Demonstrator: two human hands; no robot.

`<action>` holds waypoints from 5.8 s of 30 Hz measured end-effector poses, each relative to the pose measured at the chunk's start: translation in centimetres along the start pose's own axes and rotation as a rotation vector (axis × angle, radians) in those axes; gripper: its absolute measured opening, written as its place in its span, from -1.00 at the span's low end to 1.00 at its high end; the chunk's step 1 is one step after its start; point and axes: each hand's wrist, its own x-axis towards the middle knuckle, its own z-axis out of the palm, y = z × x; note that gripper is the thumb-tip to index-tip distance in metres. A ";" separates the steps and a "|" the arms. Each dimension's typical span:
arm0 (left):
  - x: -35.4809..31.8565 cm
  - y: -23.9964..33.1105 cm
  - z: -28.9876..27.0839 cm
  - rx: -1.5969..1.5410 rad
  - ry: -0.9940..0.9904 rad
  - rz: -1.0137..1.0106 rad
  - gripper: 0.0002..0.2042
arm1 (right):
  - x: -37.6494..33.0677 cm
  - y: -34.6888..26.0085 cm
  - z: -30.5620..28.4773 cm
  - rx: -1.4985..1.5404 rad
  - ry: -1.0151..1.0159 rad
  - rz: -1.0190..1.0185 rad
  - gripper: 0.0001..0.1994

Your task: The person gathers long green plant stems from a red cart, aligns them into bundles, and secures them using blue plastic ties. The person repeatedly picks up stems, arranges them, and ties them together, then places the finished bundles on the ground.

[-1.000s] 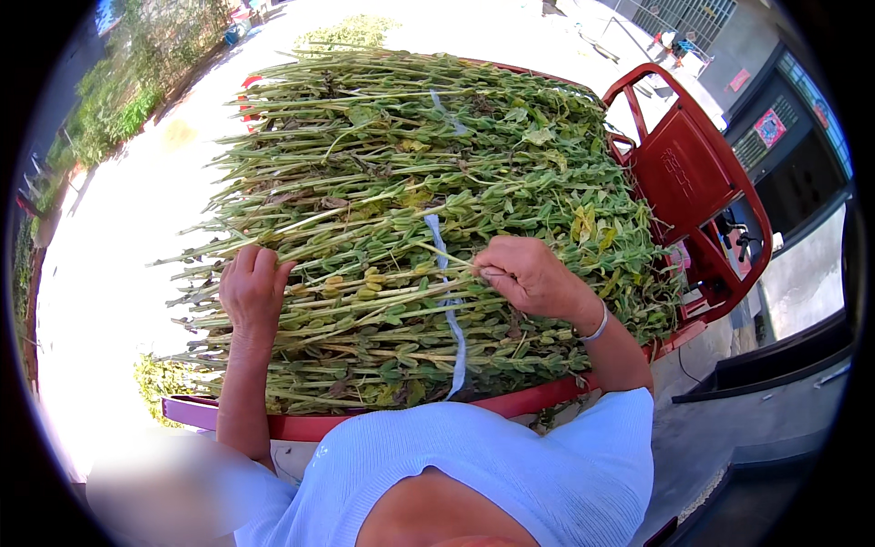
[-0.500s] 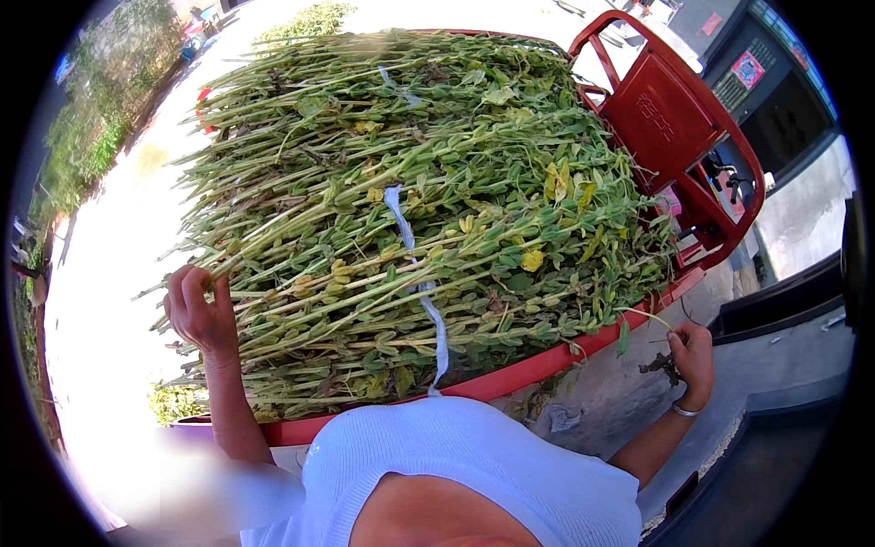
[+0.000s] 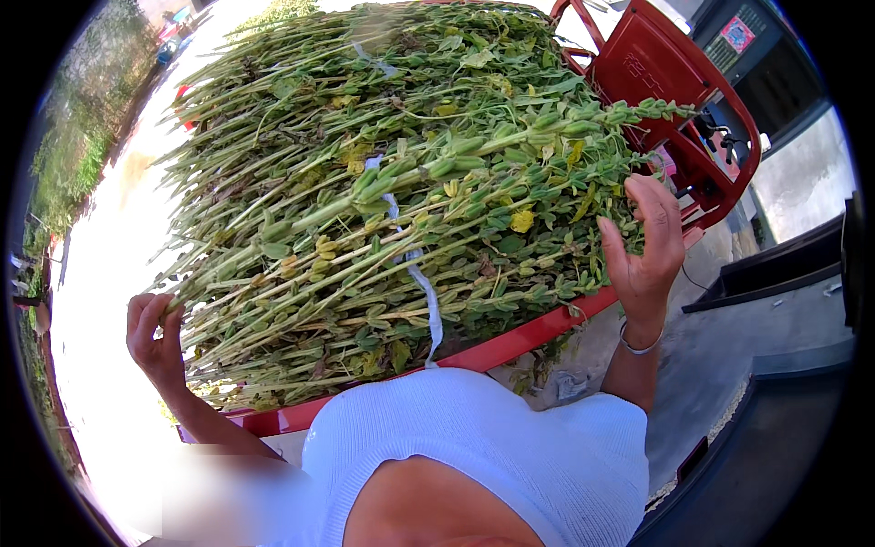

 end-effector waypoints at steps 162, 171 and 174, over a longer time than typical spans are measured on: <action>6.7 -3.5 -0.9 -0.397 -1.140 -0.610 -0.41 | 11.7 -5.7 28.2 0.539 -0.652 -0.586 -0.88; 8.4 2.5 -0.6 0.566 -0.624 -0.050 -0.71 | 12.3 -4.6 27.2 0.632 -0.523 -0.553 -0.70; 10.9 3.9 -1.9 0.726 -0.412 0.105 -0.74 | 14.1 -3.7 24.9 0.754 -0.636 -0.424 -0.34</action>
